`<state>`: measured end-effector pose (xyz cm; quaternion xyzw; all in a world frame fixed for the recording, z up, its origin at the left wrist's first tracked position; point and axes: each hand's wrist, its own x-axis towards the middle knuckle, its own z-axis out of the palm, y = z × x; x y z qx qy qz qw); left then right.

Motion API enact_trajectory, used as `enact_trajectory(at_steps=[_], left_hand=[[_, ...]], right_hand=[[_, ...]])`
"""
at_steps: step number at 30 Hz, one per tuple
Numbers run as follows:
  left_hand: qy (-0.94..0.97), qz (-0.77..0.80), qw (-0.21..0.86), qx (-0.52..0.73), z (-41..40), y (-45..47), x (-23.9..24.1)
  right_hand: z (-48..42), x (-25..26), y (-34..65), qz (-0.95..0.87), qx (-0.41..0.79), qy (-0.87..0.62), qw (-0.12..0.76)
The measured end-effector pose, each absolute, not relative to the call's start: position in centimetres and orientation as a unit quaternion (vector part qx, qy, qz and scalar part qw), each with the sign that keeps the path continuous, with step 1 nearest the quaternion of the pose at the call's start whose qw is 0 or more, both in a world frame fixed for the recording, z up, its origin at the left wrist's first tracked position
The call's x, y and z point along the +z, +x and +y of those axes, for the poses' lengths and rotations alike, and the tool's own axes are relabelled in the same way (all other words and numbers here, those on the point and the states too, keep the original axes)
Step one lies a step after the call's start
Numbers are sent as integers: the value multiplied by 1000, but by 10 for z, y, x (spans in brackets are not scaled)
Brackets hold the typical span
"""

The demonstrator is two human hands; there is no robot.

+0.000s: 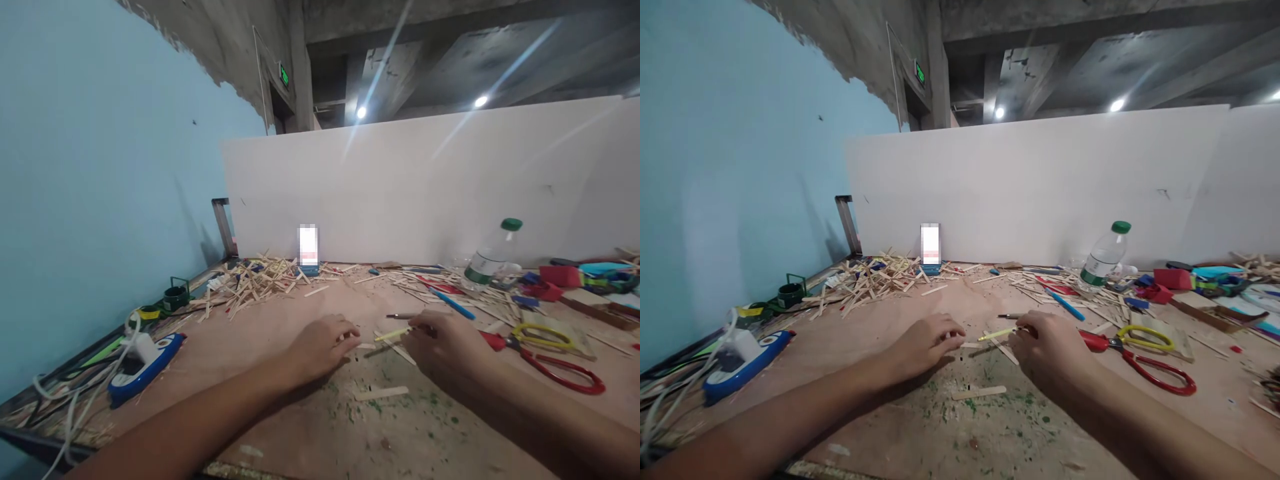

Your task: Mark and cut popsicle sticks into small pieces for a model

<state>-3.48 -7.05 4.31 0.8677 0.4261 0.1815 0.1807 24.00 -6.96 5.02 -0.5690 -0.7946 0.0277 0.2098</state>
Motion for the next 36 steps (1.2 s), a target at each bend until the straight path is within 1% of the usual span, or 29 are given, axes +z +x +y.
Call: enact_trajectory(at_steps=[2, 4, 6, 9, 16, 23, 26, 32, 36], left_hand=[[866, 410, 210, 192, -78, -31, 48], [867, 400, 233, 186, -85, -28, 50], [867, 400, 243, 170, -90, -26, 48], [870, 407, 238, 148, -93, -25, 43], [882, 429, 156, 116, -89, -27, 42], [857, 502, 77, 84, -84, -26, 49], [836, 541, 52, 77, -76, -31, 54], [803, 594, 16, 48, -58, -45, 57], [798, 602, 6, 20, -53, -53, 52]], right_hand=[[-74, 48, 237, -820, 11, -537, 195], [-77, 45, 235, -838, 19, -517, 171], [-78, 41, 234, -846, 34, -510, 151], [-79, 37, 233, -848, 42, -507, 148], [-84, 36, 230, -858, 74, -474, 181], [-83, 37, 233, -855, 92, -466, 210], [-79, 37, 235, -846, 98, -472, 226], [-73, 37, 237, -804, 99, -511, 288], [-65, 41, 246, -810, 85, -516, 267]])
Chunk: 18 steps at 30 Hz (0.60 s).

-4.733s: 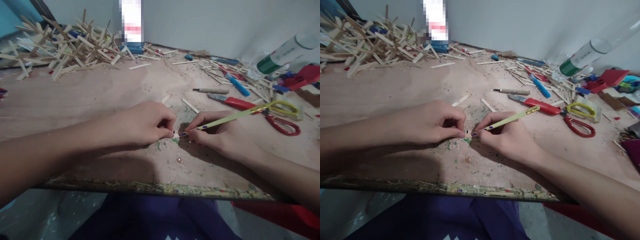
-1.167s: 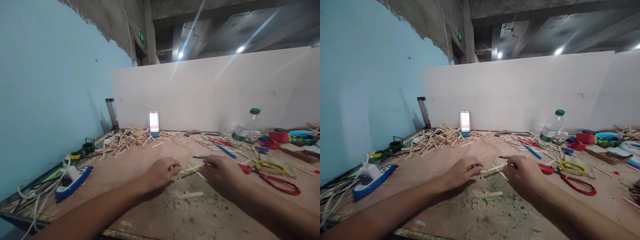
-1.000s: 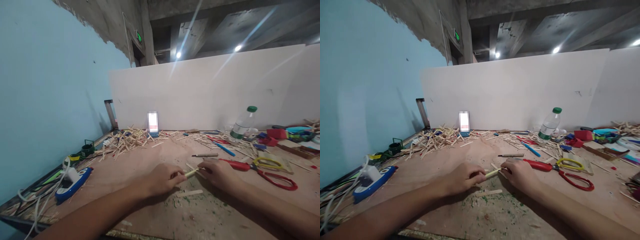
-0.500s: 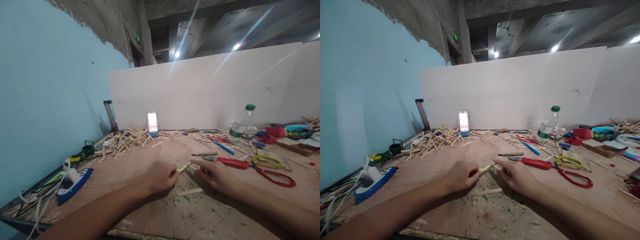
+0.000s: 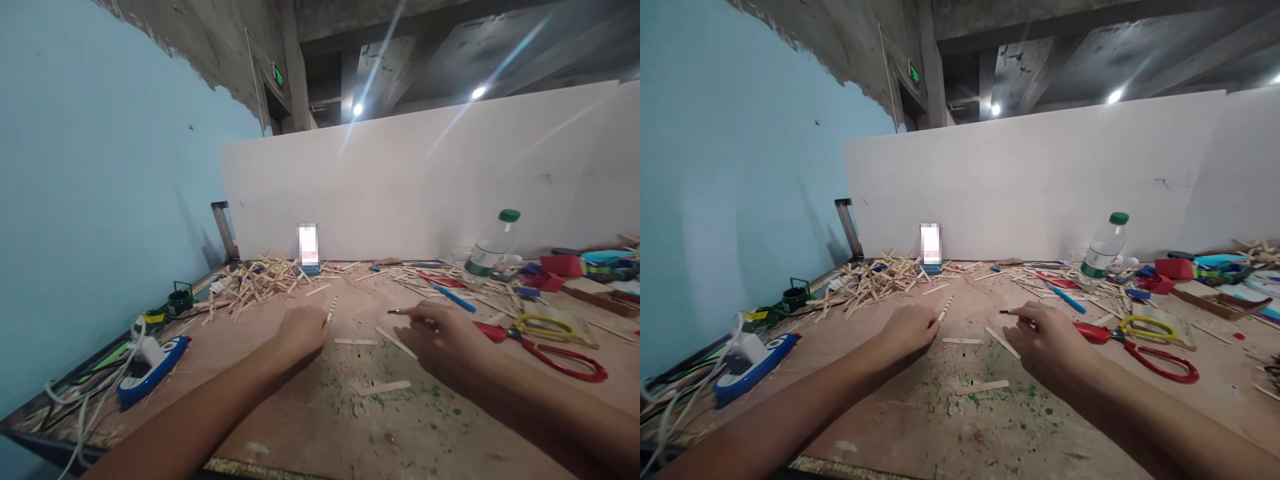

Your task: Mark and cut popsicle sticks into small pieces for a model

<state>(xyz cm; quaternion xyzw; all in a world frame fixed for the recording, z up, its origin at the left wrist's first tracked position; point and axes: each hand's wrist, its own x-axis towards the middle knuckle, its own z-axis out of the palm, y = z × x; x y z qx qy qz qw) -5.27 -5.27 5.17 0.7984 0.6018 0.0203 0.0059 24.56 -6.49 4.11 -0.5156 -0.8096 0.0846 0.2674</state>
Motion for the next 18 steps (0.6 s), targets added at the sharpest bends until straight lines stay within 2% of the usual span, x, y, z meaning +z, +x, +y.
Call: enact_trajectory(at_steps=[6, 14, 18], left_hand=[[811, 584, 5, 35, -55, -50, 51], [889, 445, 39, 100, -67, -38, 42], [900, 421, 54, 105, -68, -36, 31]], right_hand=[[-47, 48, 264, -816, 65, -536, 207], [-29, 60, 298, -787, -45, -614, 39], [-24, 58, 312, -782, -36, -622, -3]])
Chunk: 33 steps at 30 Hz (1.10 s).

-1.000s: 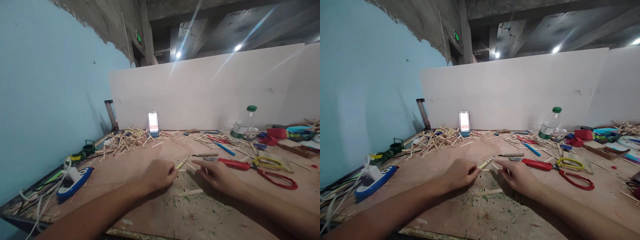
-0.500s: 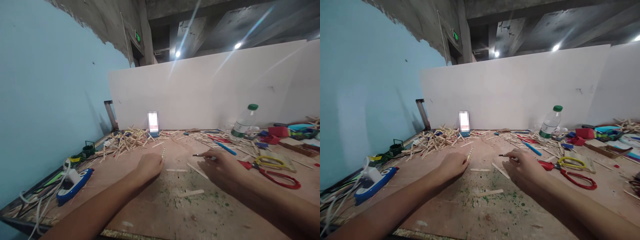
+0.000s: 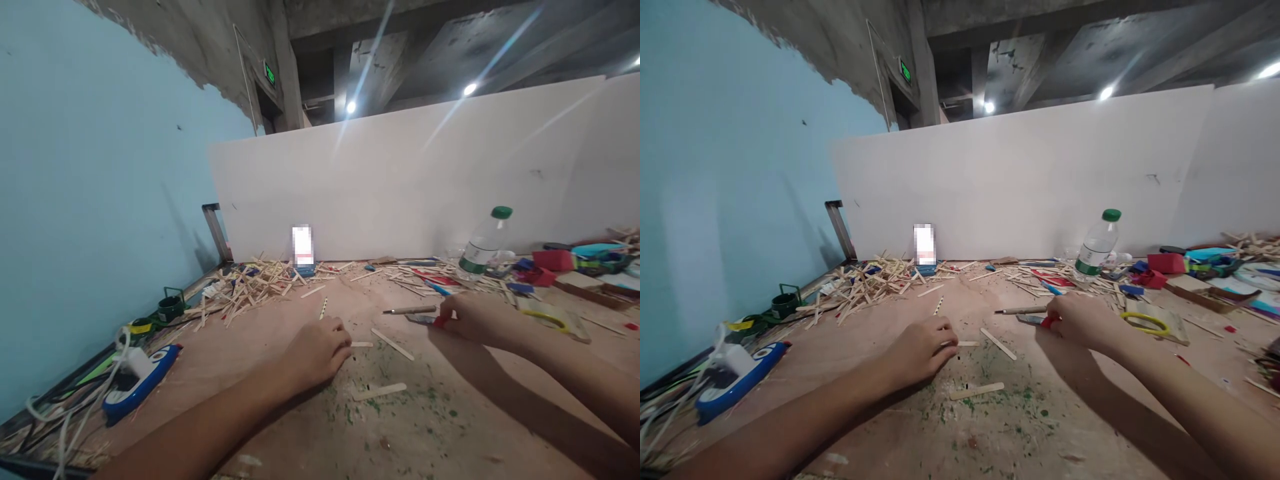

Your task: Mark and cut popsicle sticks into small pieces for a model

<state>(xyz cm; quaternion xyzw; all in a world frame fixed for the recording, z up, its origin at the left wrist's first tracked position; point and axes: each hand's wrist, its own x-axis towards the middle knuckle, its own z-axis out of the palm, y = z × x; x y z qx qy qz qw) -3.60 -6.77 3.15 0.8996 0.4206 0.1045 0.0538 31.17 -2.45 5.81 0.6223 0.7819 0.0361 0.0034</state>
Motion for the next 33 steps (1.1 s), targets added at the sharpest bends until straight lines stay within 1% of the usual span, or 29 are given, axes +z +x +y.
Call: enact_trajectory(at_steps=[6, 13, 18, 21, 26, 33], left_hand=[[896, 425, 64, 110, -67, -34, 26], [898, 423, 69, 100, -67, -33, 28], [897, 426, 72, 97, -66, -34, 25], [894, 430, 75, 101, -65, -34, 23], [895, 423, 91, 110, -66, -36, 21], [895, 416, 102, 124, -65, -39, 18]], right_hand=[[-24, 61, 312, 784, 32, 619, 18], [-28, 66, 307, 803, 15, 596, 10], [-21, 66, 310, 829, -21, 557, -54], [-15, 68, 314, 815, -13, 574, -77], [-10, 66, 320, 765, 40, 640, -57], [-7, 56, 321, 758, 58, 650, -22]])
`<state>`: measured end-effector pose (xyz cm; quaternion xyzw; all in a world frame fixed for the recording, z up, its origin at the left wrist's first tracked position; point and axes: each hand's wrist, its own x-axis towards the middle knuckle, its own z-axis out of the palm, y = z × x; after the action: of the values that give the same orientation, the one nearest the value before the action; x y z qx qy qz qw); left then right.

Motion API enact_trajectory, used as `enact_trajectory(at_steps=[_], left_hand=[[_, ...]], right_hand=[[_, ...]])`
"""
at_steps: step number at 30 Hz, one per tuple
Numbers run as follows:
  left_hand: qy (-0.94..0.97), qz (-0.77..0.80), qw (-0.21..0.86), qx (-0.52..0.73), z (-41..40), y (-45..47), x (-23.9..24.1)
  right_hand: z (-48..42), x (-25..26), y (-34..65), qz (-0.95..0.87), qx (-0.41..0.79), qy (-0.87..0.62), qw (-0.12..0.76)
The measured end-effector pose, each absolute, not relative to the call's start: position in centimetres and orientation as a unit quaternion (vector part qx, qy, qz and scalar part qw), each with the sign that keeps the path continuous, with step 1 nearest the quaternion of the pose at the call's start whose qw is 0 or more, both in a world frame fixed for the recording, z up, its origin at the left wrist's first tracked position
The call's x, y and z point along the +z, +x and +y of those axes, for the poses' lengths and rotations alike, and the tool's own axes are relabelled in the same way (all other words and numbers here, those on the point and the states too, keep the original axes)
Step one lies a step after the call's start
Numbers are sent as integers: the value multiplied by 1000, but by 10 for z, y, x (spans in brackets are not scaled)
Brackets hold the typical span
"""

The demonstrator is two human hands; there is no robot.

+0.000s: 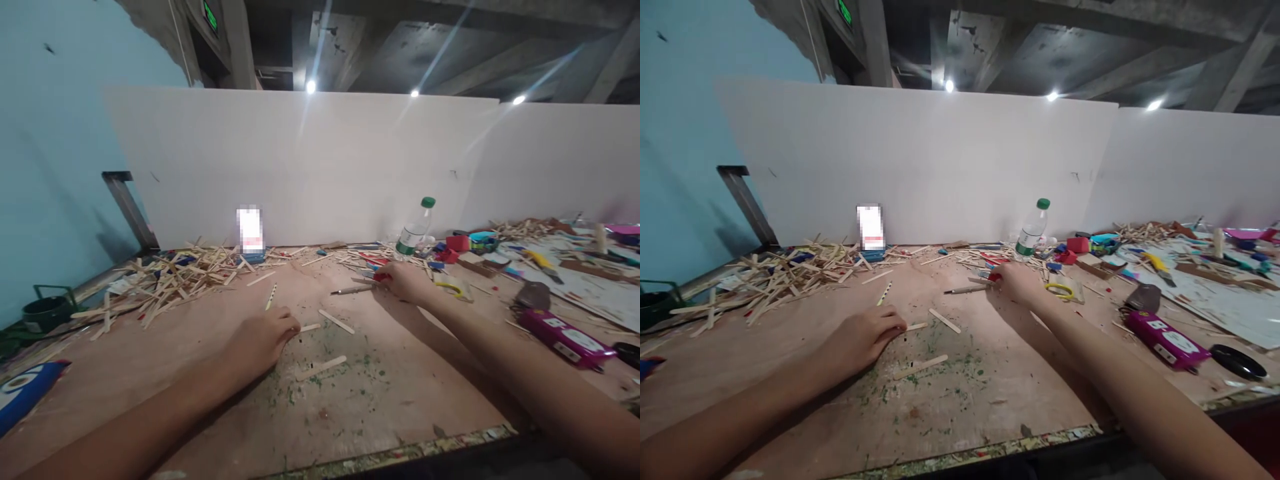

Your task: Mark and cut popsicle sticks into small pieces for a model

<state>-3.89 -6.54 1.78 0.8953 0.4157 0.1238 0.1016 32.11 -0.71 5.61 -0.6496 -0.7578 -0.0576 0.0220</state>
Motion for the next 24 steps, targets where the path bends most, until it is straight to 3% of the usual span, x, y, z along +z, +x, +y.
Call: enact_trajectory(at_steps=[8, 17, 24], left_hand=[[901, 407, 87, 122, -65, -41, 18], [903, 393, 77, 154, -65, -43, 19], [915, 360, 79, 167, -73, -41, 25]], right_hand=[[-10, 51, 314, -759, -58, -647, 41], [-22, 48, 291, -857, -8, -509, 81], [-22, 44, 292, -868, 20, -489, 86]])
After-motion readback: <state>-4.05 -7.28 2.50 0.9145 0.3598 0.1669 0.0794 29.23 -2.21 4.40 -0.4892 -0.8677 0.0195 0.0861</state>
